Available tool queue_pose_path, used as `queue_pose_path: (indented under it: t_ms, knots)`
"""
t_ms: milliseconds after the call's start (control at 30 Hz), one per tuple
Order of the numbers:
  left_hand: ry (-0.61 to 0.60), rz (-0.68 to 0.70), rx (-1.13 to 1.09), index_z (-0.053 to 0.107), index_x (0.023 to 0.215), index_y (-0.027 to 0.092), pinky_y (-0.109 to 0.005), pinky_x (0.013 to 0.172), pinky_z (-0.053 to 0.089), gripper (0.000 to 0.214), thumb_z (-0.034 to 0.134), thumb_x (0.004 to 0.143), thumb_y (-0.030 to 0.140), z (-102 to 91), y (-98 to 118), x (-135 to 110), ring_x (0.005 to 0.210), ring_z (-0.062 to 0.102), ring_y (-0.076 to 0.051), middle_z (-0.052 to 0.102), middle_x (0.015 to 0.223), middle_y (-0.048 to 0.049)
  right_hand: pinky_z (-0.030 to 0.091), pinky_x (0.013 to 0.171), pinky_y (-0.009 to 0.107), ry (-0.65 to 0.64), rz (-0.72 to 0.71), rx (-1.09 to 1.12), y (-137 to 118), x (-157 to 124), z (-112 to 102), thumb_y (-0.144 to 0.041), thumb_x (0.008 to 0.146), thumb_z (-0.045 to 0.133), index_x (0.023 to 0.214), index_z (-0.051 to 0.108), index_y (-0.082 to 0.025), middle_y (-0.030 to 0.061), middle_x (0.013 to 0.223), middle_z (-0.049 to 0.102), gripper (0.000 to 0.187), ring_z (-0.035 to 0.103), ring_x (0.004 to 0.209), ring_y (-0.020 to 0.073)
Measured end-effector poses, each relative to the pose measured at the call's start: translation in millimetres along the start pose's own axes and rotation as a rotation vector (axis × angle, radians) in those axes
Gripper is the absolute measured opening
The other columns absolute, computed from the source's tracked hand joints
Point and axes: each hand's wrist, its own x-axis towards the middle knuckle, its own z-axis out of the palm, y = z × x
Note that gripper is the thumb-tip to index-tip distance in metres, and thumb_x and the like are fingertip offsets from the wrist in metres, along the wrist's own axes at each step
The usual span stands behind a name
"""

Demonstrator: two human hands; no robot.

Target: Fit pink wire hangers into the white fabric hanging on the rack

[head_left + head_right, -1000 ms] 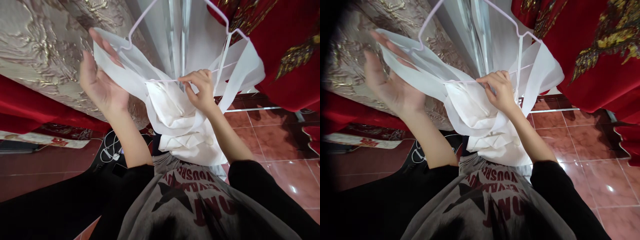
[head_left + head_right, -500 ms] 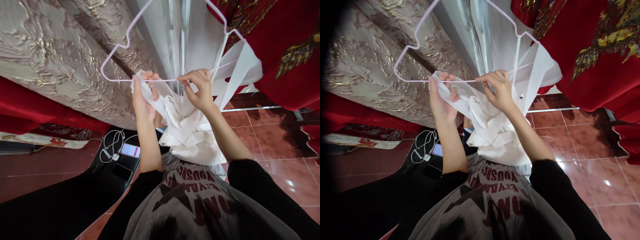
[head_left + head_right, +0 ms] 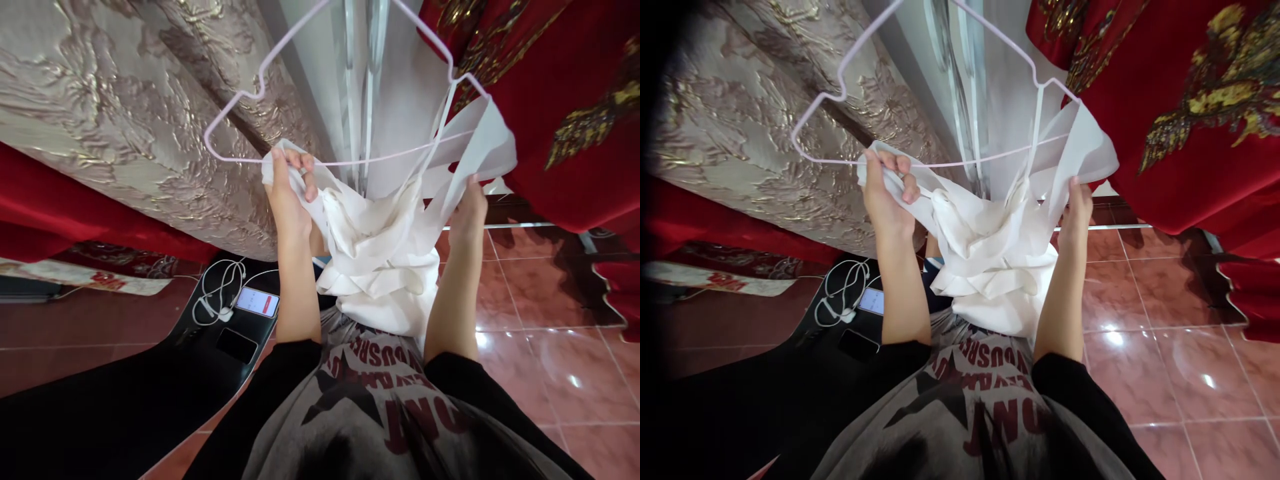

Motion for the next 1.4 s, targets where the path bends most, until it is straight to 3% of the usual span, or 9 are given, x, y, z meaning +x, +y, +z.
queue_pose_path:
  t_ms: [233,433,533,800,933,1067,1200,1333,1400]
  knots:
    - [-0.01,0.025,0.031,0.039,0.075,0.02,-0.031,0.05,0.01,0.036,0.034,0.106,0.035,-4.3,-2,2,0.044,0.017,-0.01,0.047,0.074,-0.0009,0.053,0.086,0.031,0.007,-0.228,0.007,-29,8,25,-0.034,0.073,0.076,0.082,0.066,-0.018,0.002,0.084,0.063,0.022,0.06,0.078,0.012]
    - [0.017,0.021,0.161,0.035,0.078,0.021,-0.028,0.049,0.014,0.041,0.036,0.105,0.051,-4.4,-1,2,0.048,0.021,-0.009,0.046,0.074,-0.0013,0.052,0.082,0.03,-0.336,-0.251,-0.117,-53,13,43,-0.03,0.084,0.065,0.095,0.069,-0.02,0.002,0.088,0.068,0.015,0.063,0.081,0.0119]
    - [0.015,0.038,0.16,0.036,0.077,0.021,-0.029,0.048,0.014,0.042,0.036,0.105,0.052,-4.5,0,0,0.047,0.023,-0.009,0.045,0.07,-0.0005,0.053,0.075,0.029,-0.404,-0.236,-0.225,-58,10,52,-0.031,0.083,0.067,0.094,0.069,-0.02,0.0024,0.081,0.069,0.015,0.063,0.076,0.0126]
    - [0.046,0.04,0.167,0.042,0.074,0.021,-0.029,0.046,0.017,0.041,0.033,0.108,0.042,-9.5,5,0,0.045,0.027,-0.01,0.052,0.072,-0.0022,0.046,0.046,0.028,-0.312,-0.361,-0.548,-106,1,49,-0.024,0.082,0.071,0.069,0.05,-0.022,0.0001,0.06,0.056,0.025,0.056,0.052,0.0124]
    - [0.041,0.043,0.128,0.044,0.074,0.02,-0.03,0.049,0.017,0.042,0.029,0.109,0.037,-11.4,2,2,0.046,0.029,-0.01,0.054,0.074,-0.0019,0.051,0.06,0.028,-0.294,-0.486,-0.31,-129,15,56,-0.012,0.082,0.062,0.074,0.036,-0.025,-0.0031,0.067,0.057,0.03,0.062,0.065,0.0111]
    - [0.036,0.033,0.143,0.043,0.076,0.02,-0.027,0.046,0.018,0.04,0.032,0.109,0.04,-11.9,1,1,0.047,0.026,-0.01,0.052,0.073,-0.0016,0.042,0.054,0.025,-0.308,-0.195,0.064,-142,44,59,-0.013,0.09,0.04,0.07,0.037,-0.023,-0.0034,0.058,0.043,0.022,0.046,0.05,0.0041]
    - [-0.038,0.029,0.086,0.043,0.075,0.021,-0.031,0.045,0.015,0.037,0.038,0.107,0.039,-11.9,3,-1,0.045,0.02,-0.011,0.052,0.075,-0.0016,0.029,0.047,0.025,-0.059,0.105,0.272,-126,64,39,-0.025,0.099,0.016,0.073,0.038,-0.022,-0.0015,0.061,0.038,0.034,0.025,0.044,0.0039]
    - [-0.077,-0.017,0.022,0.043,0.076,0.019,-0.032,0.052,0.01,0.043,0.046,0.103,0.052,-8.6,-1,-2,0.046,0.018,-0.009,0.051,0.078,-0.001,0.015,0.046,0.028,0.131,-0.138,0.269,-81,36,37,-0.032,0.096,0.027,0.08,0.04,-0.022,-0.0014,0.062,0.037,0.023,0.013,0.044,0.0056]
    - [-0.07,-0.029,0.004,0.041,0.077,0.019,-0.031,0.054,0.01,0.045,0.042,0.105,0.055,-5.7,-5,-3,0.048,0.018,-0.009,0.05,0.079,-0.0009,0.019,0.046,0.028,0.021,-0.311,0.138,-62,10,51,-0.039,0.093,0.04,0.085,0.045,-0.022,-0.0005,0.065,0.044,0.02,0.018,0.044,0.0057]
